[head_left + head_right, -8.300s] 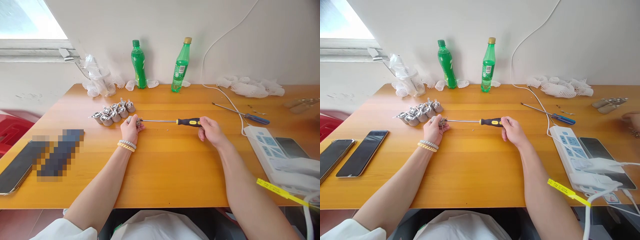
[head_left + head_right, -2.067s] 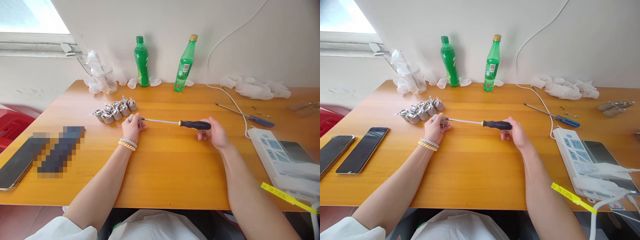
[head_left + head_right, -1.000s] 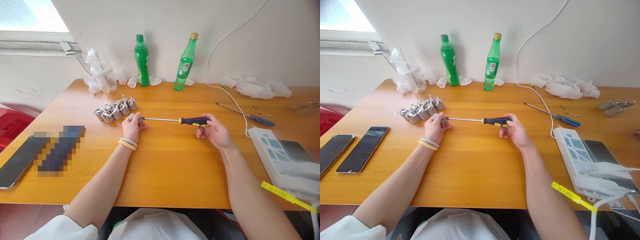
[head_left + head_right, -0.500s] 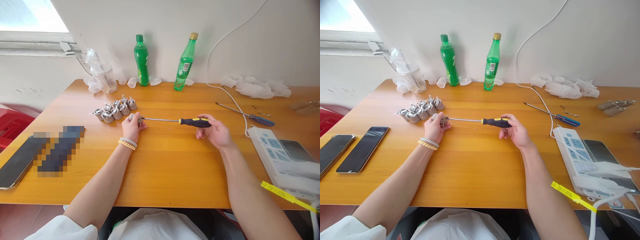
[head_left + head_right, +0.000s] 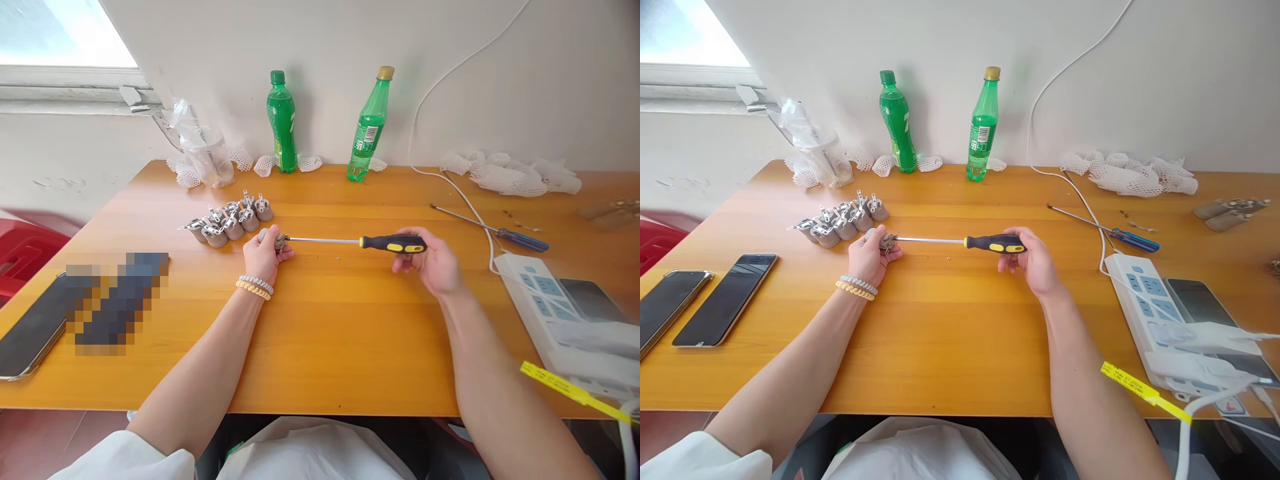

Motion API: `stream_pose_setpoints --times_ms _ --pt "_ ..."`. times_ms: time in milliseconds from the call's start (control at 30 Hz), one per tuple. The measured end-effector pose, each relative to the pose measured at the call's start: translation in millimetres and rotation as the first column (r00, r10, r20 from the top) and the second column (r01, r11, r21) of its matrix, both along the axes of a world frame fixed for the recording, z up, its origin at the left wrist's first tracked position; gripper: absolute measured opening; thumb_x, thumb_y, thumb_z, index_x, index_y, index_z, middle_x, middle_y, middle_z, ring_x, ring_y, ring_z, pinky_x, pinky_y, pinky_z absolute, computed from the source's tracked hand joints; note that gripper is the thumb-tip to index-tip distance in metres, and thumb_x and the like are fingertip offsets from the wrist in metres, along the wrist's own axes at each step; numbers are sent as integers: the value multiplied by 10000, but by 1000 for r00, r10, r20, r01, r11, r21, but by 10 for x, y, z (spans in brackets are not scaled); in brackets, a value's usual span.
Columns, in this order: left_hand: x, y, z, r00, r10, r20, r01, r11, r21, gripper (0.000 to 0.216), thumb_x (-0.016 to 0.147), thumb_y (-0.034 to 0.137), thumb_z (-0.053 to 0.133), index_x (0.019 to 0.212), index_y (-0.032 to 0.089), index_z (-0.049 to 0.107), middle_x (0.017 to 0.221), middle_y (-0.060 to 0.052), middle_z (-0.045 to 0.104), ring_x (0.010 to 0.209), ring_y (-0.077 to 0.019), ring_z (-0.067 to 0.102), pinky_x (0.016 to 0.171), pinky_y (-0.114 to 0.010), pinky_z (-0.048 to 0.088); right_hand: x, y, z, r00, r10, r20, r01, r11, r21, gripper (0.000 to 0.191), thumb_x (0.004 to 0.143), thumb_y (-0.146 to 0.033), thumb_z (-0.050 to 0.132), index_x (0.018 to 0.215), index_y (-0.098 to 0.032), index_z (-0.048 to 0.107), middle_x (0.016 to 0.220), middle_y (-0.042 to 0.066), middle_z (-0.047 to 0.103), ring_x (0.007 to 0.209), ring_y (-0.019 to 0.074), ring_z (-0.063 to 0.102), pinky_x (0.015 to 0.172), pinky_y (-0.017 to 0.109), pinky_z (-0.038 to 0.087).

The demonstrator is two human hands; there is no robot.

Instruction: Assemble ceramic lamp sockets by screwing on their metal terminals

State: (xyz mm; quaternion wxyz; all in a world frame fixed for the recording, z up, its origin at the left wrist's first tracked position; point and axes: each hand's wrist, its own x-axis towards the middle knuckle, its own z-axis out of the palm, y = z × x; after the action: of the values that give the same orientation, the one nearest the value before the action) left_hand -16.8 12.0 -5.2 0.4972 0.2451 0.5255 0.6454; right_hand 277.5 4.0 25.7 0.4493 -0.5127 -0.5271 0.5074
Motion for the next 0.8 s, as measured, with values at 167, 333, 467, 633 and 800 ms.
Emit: stream_pose_setpoints --times_ms 167,333,467,633,800 --pt "-5 6 -5 1000 14 5 -14 1000 -2 285 708 350 671 632 157 475 615 0 539 489 -114 562 499 -303 555 -9 -10 -4 999 36 -19 -36 999 -2 334 800 -438 610 993 -271 396 485 -73 557 441 167 570 460 273 398" --pt "-16 14 -16 1000 17 8 -17 1000 -7 291 696 368 677 646 160 479 610 2 543 499 -114 567 505 -297 557 36 6 -68 977 -34 212 36 999 -5 415 802 -633 521 772 -219 503 345 -71 397 317 147 473 402 283 380" --pt "-21 24 -15 999 34 23 -34 999 -8 283 694 364 676 660 162 482 614 6 542 497 -113 565 502 -296 556 59 11 -72 965 38 258 -16 996 -86 568 814 -700 397 622 -187 547 367 18 464 375 159 505 409 292 364" --pt "-17 16 -8 999 37 27 -36 999 -7 280 694 355 677 658 164 475 618 10 537 504 -110 565 509 -296 558 16 -18 5 984 127 -124 -132 991 -33 316 805 -521 495 951 -241 502 644 26 642 586 193 605 489 290 403" --pt "-16 13 -15 999 30 21 -30 1000 -5 298 691 358 681 645 170 454 617 12 532 496 -112 566 516 -305 558 18 -23 -23 997 32 64 -31 999 -15 340 829 -587 506 908 -257 482 429 -54 496 363 145 464 428 270 344"
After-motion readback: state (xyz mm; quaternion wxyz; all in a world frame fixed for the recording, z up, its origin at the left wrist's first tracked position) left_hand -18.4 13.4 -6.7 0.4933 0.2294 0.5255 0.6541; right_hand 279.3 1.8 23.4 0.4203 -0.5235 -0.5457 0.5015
